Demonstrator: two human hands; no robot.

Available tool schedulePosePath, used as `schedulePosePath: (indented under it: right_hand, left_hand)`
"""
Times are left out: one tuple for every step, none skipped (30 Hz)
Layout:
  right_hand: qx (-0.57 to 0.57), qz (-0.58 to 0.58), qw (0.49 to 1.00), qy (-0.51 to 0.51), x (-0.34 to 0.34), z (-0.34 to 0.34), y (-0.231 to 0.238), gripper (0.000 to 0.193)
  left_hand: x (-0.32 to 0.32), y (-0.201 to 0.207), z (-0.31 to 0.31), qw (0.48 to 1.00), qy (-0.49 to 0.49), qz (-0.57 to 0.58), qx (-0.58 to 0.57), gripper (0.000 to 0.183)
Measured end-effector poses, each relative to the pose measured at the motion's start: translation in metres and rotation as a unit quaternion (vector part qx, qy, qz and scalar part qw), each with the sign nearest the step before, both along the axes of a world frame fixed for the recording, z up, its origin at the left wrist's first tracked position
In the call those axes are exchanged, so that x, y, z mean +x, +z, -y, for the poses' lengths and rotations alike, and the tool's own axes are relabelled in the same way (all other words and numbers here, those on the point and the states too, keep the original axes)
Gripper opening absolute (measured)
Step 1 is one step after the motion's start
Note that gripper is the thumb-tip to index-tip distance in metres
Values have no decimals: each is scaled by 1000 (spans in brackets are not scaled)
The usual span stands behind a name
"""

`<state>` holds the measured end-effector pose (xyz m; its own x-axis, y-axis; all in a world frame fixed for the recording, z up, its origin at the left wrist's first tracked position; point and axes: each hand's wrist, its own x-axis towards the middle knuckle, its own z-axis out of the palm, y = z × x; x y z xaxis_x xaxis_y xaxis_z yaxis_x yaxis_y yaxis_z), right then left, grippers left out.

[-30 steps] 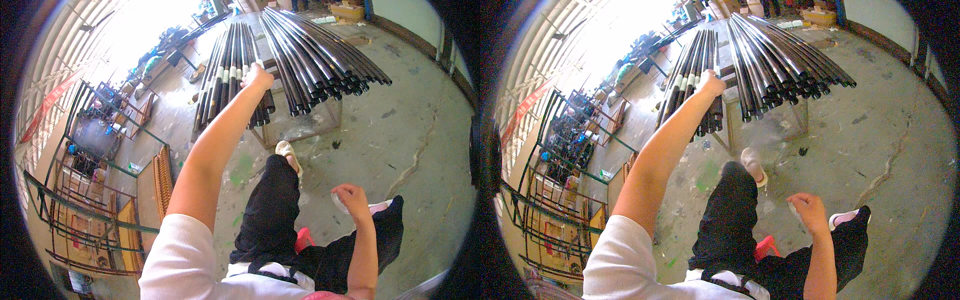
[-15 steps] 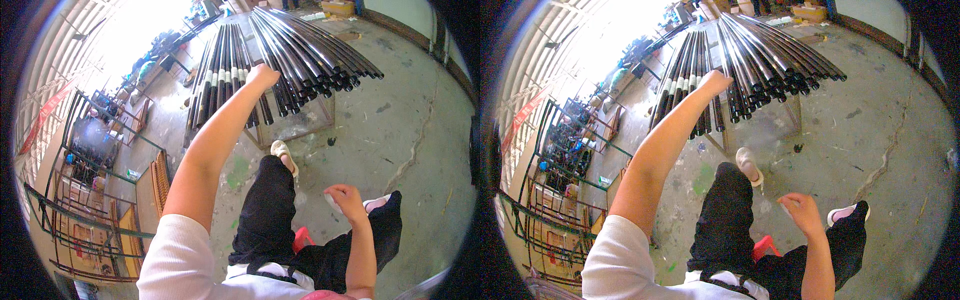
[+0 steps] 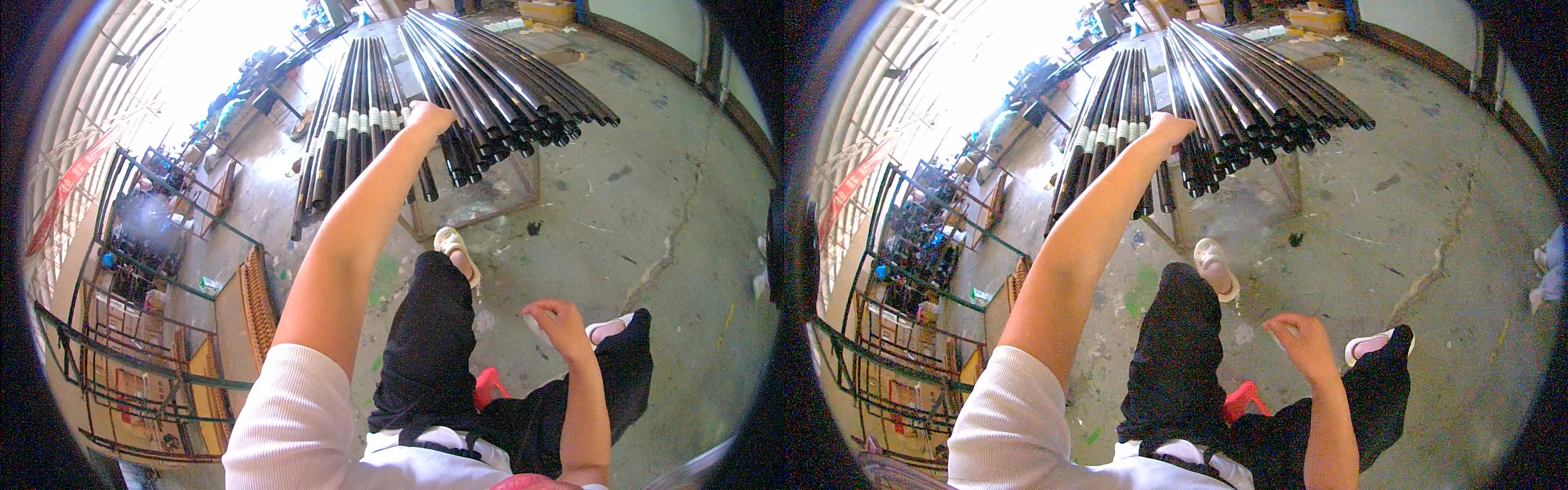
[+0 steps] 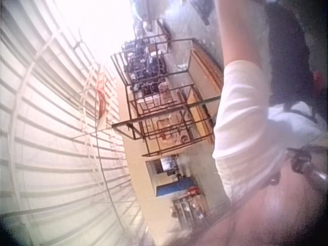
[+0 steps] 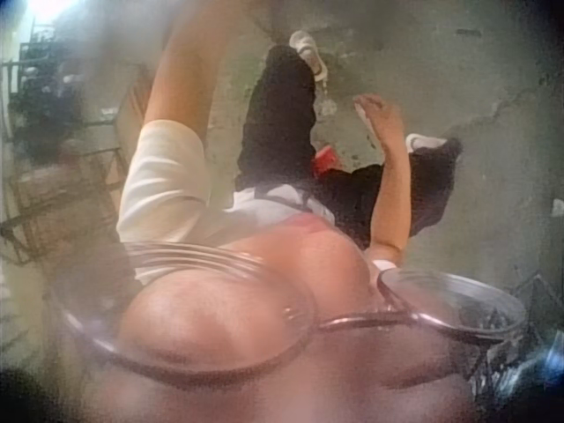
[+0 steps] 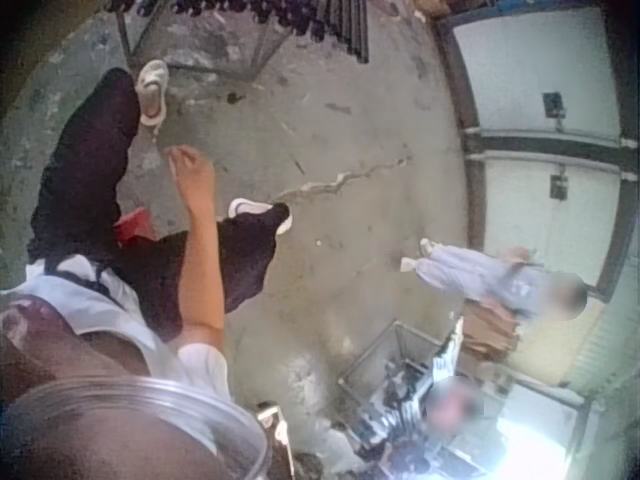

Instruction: The person picks up long black tubes from a metal rack one at a time and wraps white tape around a section of each tube by hand.

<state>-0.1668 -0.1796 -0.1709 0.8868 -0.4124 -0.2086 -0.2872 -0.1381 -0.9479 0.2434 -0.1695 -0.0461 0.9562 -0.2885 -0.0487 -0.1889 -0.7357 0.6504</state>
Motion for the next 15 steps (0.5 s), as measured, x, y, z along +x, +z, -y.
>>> schedulePosePath:
  right_hand:
    - [-2, 1, 1000, 5, 1, -1, 1, 22]
    - [0, 1, 1000, 1, 0, 1, 2, 22]
    - [2, 2, 1000, -1, -1, 1, 4, 23]
    - [5, 3, 1000, -3, -2, 2, 5, 23]
    - [8, 9, 1000, 2, -1, 0, 3, 24]
    - [12, 15, 1000, 8, 0, -3, -2, 24]
    - [16, 21, 1000, 16, 2, -7, -4, 24]
    - [2, 7, 1000, 5, -3, -1, -6, 24]
    - [-7, -2, 1000, 2, -4, 0, -3, 24]
    - [-15, -11, 1000, -2, -6, 1, -2, 24]
    - [-10, -1, 1000, 3, -7, 1, -1, 24]
    - [-5, 7, 1000, 6, -7, 2, -2, 24]
    - [0, 14, 1000, 9, -6, 1, -5, 25]
    - [-16, 31, 999, 11, -2, -2, -7, 23]
    - [-33, 43, 998, 13, 1, -4, -11, 23]
  left_hand:
    - [5, -2, -3, 999, -9, -33, -24, 60]
    - [-6, 3, -5, 996, -23, -70, -50, 55]
    - [-15, 7, -5, 991, -36, -106, -75, 51]
    - [-8, 3, 0, 991, 3, -108, -83, 41]
    - [-4, 7, -2, 991, 18, -96, -88, 42]
    - [0, 12, -9, 992, 33, -83, -91, 42]
    - [6, 19, -17, 992, 50, -69, -95, 42]
    - [-14, 19, -9, 990, 35, -64, -124, 45]
    - [-33, 25, -11, 987, 26, -53, -149, 47]
    - [-61, 31, -19, 980, 8, -32, -197, 47]
    - [-85, 39, -32, 970, -8, -7, -244, 47]
    - [-117, 44, -47, 945, -50, -6, -324, 34]
    - [-146, 46, -63, 912, -89, -6, -401, 22]
    - [-171, 49, -81, 886, -115, -21, -449, 29]
    - [-191, 50, -95, 855, -138, -40, -497, 36]
